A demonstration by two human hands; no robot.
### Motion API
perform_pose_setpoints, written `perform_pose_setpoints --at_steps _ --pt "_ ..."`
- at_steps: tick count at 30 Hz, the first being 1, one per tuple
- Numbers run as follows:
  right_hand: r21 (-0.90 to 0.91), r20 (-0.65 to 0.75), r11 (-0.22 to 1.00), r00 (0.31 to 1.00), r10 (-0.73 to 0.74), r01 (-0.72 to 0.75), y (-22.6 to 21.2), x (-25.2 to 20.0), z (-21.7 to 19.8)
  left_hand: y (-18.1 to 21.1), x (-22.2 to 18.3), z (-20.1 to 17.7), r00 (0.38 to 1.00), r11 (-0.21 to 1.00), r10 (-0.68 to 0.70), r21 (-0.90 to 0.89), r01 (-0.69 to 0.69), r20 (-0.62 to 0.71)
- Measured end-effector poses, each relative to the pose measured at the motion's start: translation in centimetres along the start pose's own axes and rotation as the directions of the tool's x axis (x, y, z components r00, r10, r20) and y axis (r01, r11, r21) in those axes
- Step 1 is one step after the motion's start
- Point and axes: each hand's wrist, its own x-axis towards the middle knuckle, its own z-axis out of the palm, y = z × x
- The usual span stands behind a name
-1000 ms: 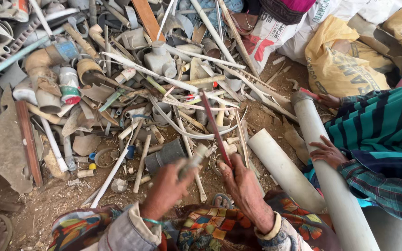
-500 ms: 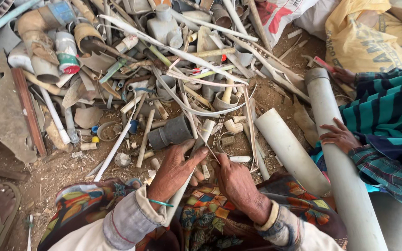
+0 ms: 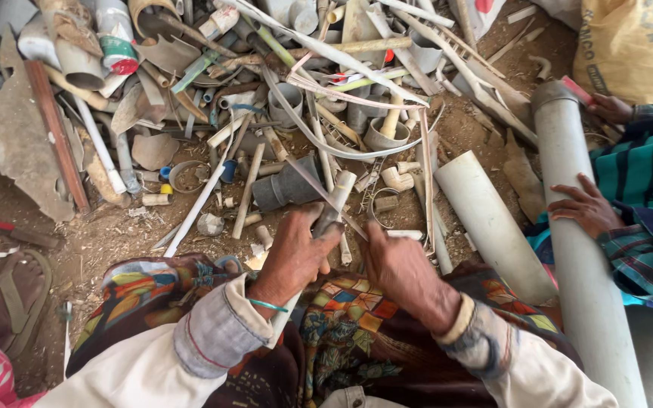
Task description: The person uses a small handsaw to cut several short pieces of white PVC pipe while sitting in a pile of discarded pipe fragments.
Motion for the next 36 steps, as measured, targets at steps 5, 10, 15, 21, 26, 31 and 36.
perform_pose_setpoints --at_steps 5,10,15,21,26,31,36 --pt "-0.045 -0.05 0.999 0.999 0.007 -0.009 0.5 0.5 0.3 -0.1 -0.6 -0.3 0.991 0.992 0.125 0.025 -0.125 -0.041" --pt "-0.045 -0.105 0.996 0.991 -0.083 0.078 0.1 -0.4 0.7 0.4 -0.9 0.1 0.99 0.989 0.118 0.103 -0.11 -0.081" --pt "-0.07 -0.004 0.997 0.999 0.043 -0.044 0.9 0.0 0.9 -0.3 -1.1 0.3 0.999 0.993 -0.003 0.115 0.008 -0.045" --pt "-0.062 -0.028 0.997 0.999 -0.036 0.034 0.3 0.1 1.5 -3.8 -0.3 0.1 0.884 0.706 0.463 0.577 -0.411 0.063" --pt "-0.06 -0.047 0.998 0.998 -0.03 0.027 -0.2 -0.6 2.0 -2.0 -0.6 0.6 0.999 0.994 -0.016 0.111 0.022 -0.05" --pt "-0.094 0.009 0.992 0.996 0.086 -0.085 1.9 -0.3 2.2 -3.4 -1.4 0.7 0.994 0.943 0.107 0.319 -0.091 -0.034" --pt "-0.207 -0.049 0.977 0.996 -0.069 0.058 1.1 -0.4 3.4 -7.7 -1.1 0.4 0.795 0.426 0.583 0.769 -0.476 0.169"
